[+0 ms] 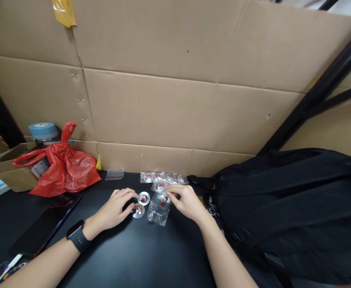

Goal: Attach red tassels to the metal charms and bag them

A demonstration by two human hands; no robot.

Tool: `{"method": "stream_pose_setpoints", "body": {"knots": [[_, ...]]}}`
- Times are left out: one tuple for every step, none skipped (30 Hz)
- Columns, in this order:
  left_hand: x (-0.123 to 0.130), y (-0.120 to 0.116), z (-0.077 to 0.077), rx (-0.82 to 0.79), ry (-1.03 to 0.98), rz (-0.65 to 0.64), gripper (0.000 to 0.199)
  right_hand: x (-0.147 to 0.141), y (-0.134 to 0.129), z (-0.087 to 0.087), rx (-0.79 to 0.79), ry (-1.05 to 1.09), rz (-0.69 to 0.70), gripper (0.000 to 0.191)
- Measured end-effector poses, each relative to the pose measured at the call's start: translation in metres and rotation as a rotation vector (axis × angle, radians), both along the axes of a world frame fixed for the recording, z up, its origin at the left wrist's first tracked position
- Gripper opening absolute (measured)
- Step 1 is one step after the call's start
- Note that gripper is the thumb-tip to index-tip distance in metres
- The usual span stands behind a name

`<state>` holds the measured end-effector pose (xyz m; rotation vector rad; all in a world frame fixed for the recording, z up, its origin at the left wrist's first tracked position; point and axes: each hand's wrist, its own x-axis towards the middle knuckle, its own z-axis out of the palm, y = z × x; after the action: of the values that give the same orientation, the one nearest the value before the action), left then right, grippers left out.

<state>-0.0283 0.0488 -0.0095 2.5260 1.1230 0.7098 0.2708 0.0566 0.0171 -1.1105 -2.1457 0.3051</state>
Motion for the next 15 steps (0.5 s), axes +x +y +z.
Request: {"method": "stream_pose_setpoints", "body": {"knots": [[0.001, -0.001, 0.0, -0.001, 0.001, -0.01, 0.022, -0.001, 0.0, 0.0, 0.0, 0.002, 0.007, 0.023], [0.002, -0.002, 0.001, 0.001, 0.0, -0.019, 0.022, -0.001, 0.0, -0.001, -0.003, 0.002, 0.012, 0.023], [0.004, -0.003, 0.001, 0.004, -0.001, -0.028, 0.022, -0.002, 0.0, -0.002, -0.012, 0.003, 0.012, 0.023], [0.005, -0.004, 0.002, 0.006, -0.002, -0.036, 0.022, -0.002, 0.001, -0.004, -0.027, 0.01, 0.002, 0.023], [0.006, -0.005, 0.002, 0.008, -0.003, -0.044, 0.022, -0.003, 0.001, -0.006, -0.046, 0.034, -0.017, 0.022], [0.007, -0.006, 0.003, 0.008, -0.002, -0.053, 0.022, -0.003, 0.002, -0.008, -0.064, 0.074, -0.045, 0.02], [0.008, -0.007, 0.003, 0.01, -0.001, -0.059, 0.022, -0.003, 0.003, -0.011, -0.075, 0.128, -0.074, 0.018], [0.008, -0.007, 0.004, 0.014, 0.001, -0.063, 0.022, -0.003, 0.003, -0.013, -0.08, 0.185, -0.098, 0.017], [0.008, -0.008, 0.005, 0.02, 0.001, -0.066, 0.023, -0.004, 0.003, -0.014, -0.077, 0.239, -0.112, 0.018], [0.009, -0.009, 0.005, 0.027, 0.001, -0.068, 0.023, -0.005, 0.003, -0.015, -0.065, 0.285, -0.119, 0.019], [0.009, -0.009, 0.005, 0.033, 0.001, -0.072, 0.023, -0.005, 0.002, -0.016, -0.048, 0.32, -0.122, 0.02], [0.009, -0.01, 0.005, 0.039, 0.002, -0.078, 0.024, -0.006, 0.001, -0.016, -0.031, 0.347, -0.123, 0.021], [0.009, -0.01, 0.005, 0.044, 0.002, -0.086, 0.024, -0.007, 0.001, -0.015, -0.019, 0.374, -0.123, 0.021], [0.009, -0.01, 0.005, 0.049, 0.001, -0.095, 0.024, -0.008, 0.0, -0.015, -0.014, 0.404, -0.125, 0.021], [0.009, -0.011, 0.004, 0.055, -0.002, -0.102, 0.024, -0.009, -0.001, -0.014, -0.017, 0.442, -0.127, 0.022]]}}
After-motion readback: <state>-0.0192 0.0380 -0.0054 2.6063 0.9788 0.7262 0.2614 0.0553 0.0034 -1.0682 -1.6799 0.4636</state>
